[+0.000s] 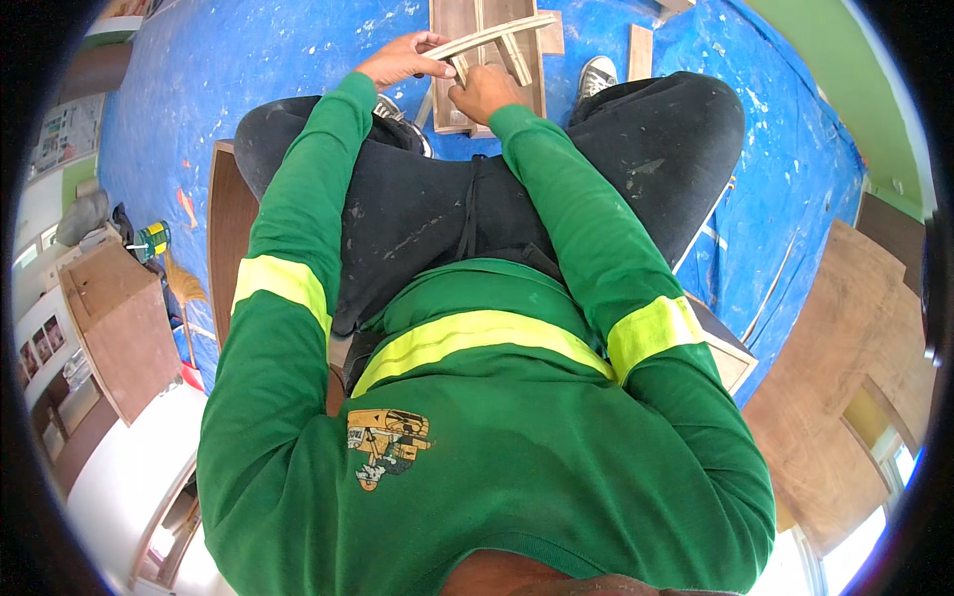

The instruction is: The person assembles a wooden drawer by marking and drilling pilot holes, then driving screws to attach side panels to the drawer base. They use a cordless drill and a pencil, working while seated on the floor.

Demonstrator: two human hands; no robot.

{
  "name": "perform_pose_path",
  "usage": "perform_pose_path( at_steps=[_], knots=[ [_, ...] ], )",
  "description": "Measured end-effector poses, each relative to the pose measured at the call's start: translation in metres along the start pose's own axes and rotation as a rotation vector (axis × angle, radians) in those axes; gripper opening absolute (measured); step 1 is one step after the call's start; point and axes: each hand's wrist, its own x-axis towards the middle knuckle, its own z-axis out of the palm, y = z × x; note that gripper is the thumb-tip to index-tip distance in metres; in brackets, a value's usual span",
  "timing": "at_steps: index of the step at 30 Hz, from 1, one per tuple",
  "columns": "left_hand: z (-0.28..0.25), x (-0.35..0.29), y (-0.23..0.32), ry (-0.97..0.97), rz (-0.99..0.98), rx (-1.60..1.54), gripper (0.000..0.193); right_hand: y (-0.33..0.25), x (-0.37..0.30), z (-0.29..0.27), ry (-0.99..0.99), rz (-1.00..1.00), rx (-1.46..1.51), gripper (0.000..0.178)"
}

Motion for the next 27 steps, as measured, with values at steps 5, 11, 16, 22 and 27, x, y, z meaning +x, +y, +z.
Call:
perform_pose_path(
  at_steps=[5,11,16,22,27],
  knots=[
    [-0.008,0.008,-0.002,-0.016,-0.001,-0.001,0.08,-0.004,0.009,-0.005,0.002,0.009,-0.047,0.05],
    [-0.005,0.01,-0.005,-0.011,0.03,-0.003,0.084,-0.005,0.01,-0.002,0.022,0.018,-0.089,0.048],
    [-0.004,0.011,-0.006,0.014,0.061,0.034,0.085,-0.005,0.01,0.0,0.054,0.011,-0.068,0.046],
    [-0.019,0.008,-0.016,-0.099,-0.062,-0.085,0.082,-0.01,0.008,-0.01,-0.025,-0.013,-0.122,0.049],
    [-0.006,0.002,-0.002,-0.064,-0.133,-0.309,0.076,-0.002,0.013,-0.011,-0.08,0.017,-0.161,0.051]
  ],
)
